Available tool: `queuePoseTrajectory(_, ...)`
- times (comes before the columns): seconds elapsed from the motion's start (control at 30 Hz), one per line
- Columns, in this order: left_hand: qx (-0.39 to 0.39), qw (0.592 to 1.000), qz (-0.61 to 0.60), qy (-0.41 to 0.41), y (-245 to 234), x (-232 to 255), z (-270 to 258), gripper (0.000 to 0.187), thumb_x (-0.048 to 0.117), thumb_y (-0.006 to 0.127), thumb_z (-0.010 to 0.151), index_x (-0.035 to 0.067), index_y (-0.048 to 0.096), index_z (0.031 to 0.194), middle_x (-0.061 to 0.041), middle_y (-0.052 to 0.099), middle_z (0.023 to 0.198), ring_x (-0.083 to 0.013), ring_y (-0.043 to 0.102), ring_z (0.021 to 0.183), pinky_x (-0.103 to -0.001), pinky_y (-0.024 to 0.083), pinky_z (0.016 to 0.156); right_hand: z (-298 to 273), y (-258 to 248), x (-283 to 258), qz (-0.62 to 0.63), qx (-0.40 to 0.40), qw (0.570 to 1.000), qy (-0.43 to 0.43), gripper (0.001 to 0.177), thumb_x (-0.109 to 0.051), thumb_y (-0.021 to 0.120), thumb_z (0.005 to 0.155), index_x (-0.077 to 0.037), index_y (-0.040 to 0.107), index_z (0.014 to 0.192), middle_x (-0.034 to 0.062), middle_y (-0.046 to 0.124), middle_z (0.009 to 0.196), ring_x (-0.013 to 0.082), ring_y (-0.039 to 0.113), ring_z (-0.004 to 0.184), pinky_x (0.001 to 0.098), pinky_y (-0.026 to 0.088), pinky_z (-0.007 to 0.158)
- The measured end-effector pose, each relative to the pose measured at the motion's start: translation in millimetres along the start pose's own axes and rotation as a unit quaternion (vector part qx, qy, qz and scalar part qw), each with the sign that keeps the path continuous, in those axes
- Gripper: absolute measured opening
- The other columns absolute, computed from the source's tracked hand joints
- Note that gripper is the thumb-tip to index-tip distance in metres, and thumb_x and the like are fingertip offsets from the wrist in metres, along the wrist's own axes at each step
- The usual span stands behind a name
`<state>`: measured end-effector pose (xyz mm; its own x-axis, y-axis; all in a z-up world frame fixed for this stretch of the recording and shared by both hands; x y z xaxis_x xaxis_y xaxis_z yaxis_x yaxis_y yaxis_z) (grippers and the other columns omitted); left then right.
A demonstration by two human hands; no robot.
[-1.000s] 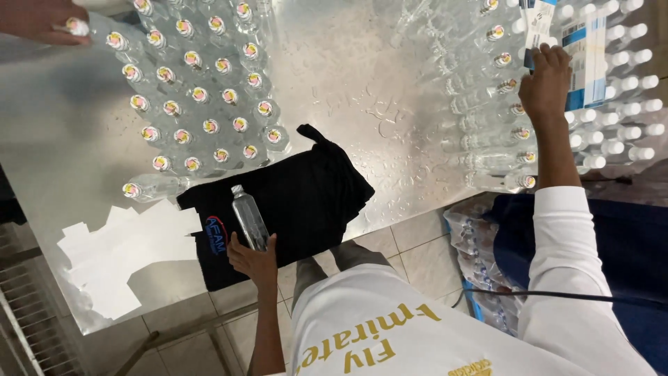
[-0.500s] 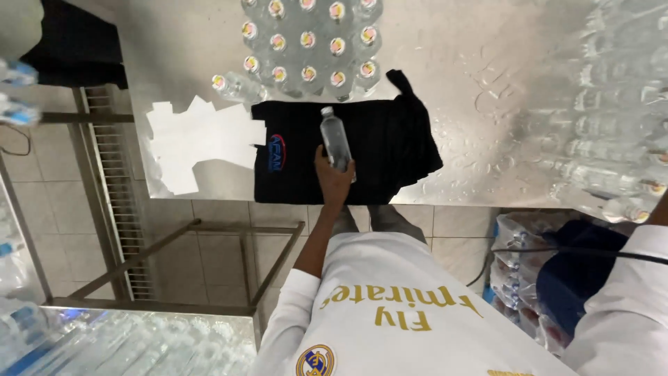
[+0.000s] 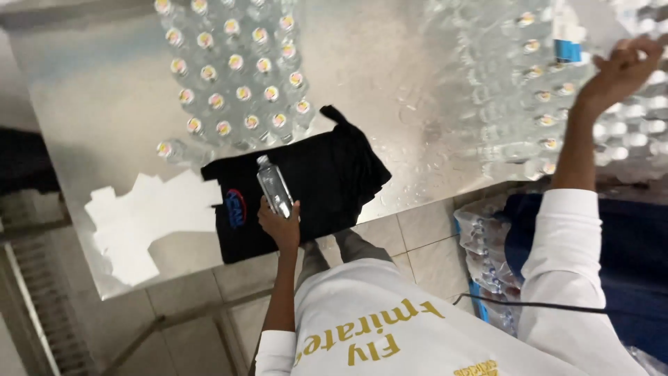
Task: The person repeatedly picks up clear plastic water bottles and applies rectangular paper labels to them. They peel the backing off the labels and wrap them around the bottles, smoothing them down before placing the labeled bottles onto a nearby surface.
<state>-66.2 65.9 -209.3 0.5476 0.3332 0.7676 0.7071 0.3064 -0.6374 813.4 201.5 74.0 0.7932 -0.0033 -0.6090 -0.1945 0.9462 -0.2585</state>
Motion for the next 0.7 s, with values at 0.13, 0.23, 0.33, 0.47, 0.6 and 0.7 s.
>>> queuePoseTrajectory(0.13,0.013,0.997,0.024,-0.075,1.8,-21.1,5.8,0.098,0.034,0.090,0.088,0.010,0.033,0.165,-0.024,0.046,0.150,-0.0494,0.043,0.139,-0.067,0.034,0.114,-58.1,30.7,-168.0,0.232,-0.114,0.958,0.127,0.011,-0.010,0.070,0.113,-0.009,0.060,0.110,0.0123,0.059,0.091,0.0216,0.057,0.084,0.0380,0.075,0.073)
queuePoseTrajectory(0.23,0.015,0.998,-0.006,-0.063,-25.8,13.5,4.5,0.091,0.045,0.080,0.094,0.009,0.036,0.164,-0.026,0.040,0.162,-0.0482,0.040,0.146,-0.069,0.032,0.117,-115.6,26.2,-196.5,0.221,-0.126,0.897,0.361,0.017,-0.016,0.073,0.105,-0.014,0.066,0.120,0.0141,0.067,0.151,0.0374,0.079,0.132,0.0292,0.083,0.074)
queuePoseTrajectory(0.33,-0.024,0.960,-0.277,-0.032,-25.1,49.8,3.0,0.055,0.034,0.077,0.101,0.010,0.058,0.148,-0.007,0.066,0.128,-0.0217,0.070,0.110,-0.034,0.060,0.091,-203.8,28.9,-242.0,0.254,-0.236,0.836,0.426,0.022,-0.018,0.070,0.109,-0.016,0.058,0.127,0.0094,0.063,0.140,0.0245,0.076,0.121,0.0280,0.076,0.088)
queuePoseTrajectory(0.47,-0.188,0.818,-0.528,-0.129,-25.5,149.8,-7.6,0.046,0.030,0.066,0.112,-0.001,0.063,0.145,-0.031,0.071,0.133,-0.0397,0.074,0.119,-0.047,0.063,0.100,-320.9,26.6,-341.9,0.308,-0.321,0.756,0.480,0.016,-0.011,0.062,0.117,-0.014,0.058,0.132,-0.0012,0.068,0.107,0.0073,0.077,0.095,0.0280,0.079,0.095)
queuePoseTrajectory(0.6,-0.152,0.775,-0.602,-0.120,-70.3,184.4,4.8,0.049,0.026,0.072,0.109,-0.001,0.058,0.148,-0.027,0.068,0.133,-0.0388,0.073,0.122,-0.050,0.065,0.102,-406.3,20.7,-399.0,0.315,-0.390,0.701,0.507,0.015,-0.010,0.063,0.116,-0.008,0.060,0.130,0.0048,0.071,0.109,0.0100,0.076,0.093,0.0365,0.077,0.095)
queuePoseTrajectory(0.7,-0.084,0.804,-0.579,-0.106,-91.4,158.7,14.0,0.044,0.016,0.076,0.106,-0.004,0.060,0.143,-0.020,0.064,0.125,-0.0330,0.074,0.115,-0.045,0.068,0.098,-445.5,20.9,-398.2,0.314,-0.420,0.690,0.499,0.016,-0.008,0.064,0.115,-0.006,0.061,0.130,0.0060,0.070,0.109,0.0094,0.073,0.091,0.0417,0.076,0.097)
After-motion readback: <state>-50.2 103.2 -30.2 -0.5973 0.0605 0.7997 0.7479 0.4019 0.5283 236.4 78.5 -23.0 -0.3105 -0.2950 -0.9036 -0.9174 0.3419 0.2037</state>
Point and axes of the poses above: each hand's wrist, its own z-axis towards the middle knuckle, its own y-axis out of the palm, x = y × z, the point moved 10 cm from there along z, towards the middle knuckle
